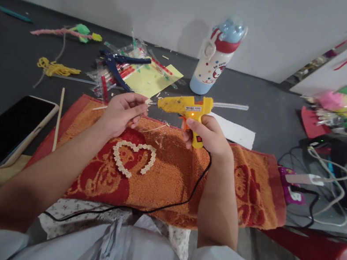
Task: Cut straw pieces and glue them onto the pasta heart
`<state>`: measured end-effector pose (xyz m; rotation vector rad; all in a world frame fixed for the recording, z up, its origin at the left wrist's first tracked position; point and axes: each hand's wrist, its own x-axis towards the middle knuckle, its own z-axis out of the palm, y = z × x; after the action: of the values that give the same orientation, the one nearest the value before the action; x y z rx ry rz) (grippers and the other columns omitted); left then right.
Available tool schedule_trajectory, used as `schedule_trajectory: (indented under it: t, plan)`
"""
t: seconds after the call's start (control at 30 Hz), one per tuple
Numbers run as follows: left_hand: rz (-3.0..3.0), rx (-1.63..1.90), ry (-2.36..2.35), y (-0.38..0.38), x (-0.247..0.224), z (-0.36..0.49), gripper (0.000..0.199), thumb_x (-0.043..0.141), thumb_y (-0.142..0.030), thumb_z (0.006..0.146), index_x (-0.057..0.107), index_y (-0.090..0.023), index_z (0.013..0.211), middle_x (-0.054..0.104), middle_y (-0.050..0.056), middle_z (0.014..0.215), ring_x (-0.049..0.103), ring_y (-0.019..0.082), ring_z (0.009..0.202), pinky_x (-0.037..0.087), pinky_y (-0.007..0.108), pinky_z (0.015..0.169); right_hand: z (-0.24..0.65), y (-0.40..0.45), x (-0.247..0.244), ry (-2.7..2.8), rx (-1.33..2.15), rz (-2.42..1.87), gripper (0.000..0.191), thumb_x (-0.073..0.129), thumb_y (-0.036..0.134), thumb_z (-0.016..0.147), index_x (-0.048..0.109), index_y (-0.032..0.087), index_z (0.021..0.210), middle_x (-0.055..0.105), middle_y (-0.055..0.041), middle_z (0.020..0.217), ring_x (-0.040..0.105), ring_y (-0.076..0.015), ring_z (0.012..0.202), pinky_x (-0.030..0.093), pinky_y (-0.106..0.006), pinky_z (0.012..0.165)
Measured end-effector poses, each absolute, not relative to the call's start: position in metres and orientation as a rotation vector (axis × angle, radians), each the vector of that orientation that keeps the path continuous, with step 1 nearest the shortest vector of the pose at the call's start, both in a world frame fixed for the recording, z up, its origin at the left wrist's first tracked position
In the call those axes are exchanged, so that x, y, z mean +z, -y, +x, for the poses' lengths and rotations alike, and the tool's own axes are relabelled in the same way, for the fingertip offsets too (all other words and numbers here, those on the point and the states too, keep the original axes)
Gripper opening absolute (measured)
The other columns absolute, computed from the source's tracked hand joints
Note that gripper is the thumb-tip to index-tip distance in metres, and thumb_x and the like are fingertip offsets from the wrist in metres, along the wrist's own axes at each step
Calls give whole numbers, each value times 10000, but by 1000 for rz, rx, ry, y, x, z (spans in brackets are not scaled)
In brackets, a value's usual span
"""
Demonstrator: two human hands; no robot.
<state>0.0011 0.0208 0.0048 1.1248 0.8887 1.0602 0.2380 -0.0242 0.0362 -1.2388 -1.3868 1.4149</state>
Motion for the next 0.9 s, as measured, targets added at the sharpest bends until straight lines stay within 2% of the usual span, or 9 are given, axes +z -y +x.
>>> schedule_trajectory:
  t: [0.5,0.9]
  plan:
    - [1147,1046,-922,-21,3,2,146,697,-181,764,662,-148,902,619,-23,632,433,12,385,359,155,347,242,24,33,1404,1427,-1255,400,689,550,731,603,167,652,601,-1,535,560,-100,401,462,-208,355]
    - [1132,1064,-883,-21,4,2,159,719,-195,740,662,-145,880,622,-21,622,426,18,376,359,160,332,240,23,35,1406,1417,-1240,375,676,520,744,582,169,652,582,2,528,549,-100,400,452,-216,358]
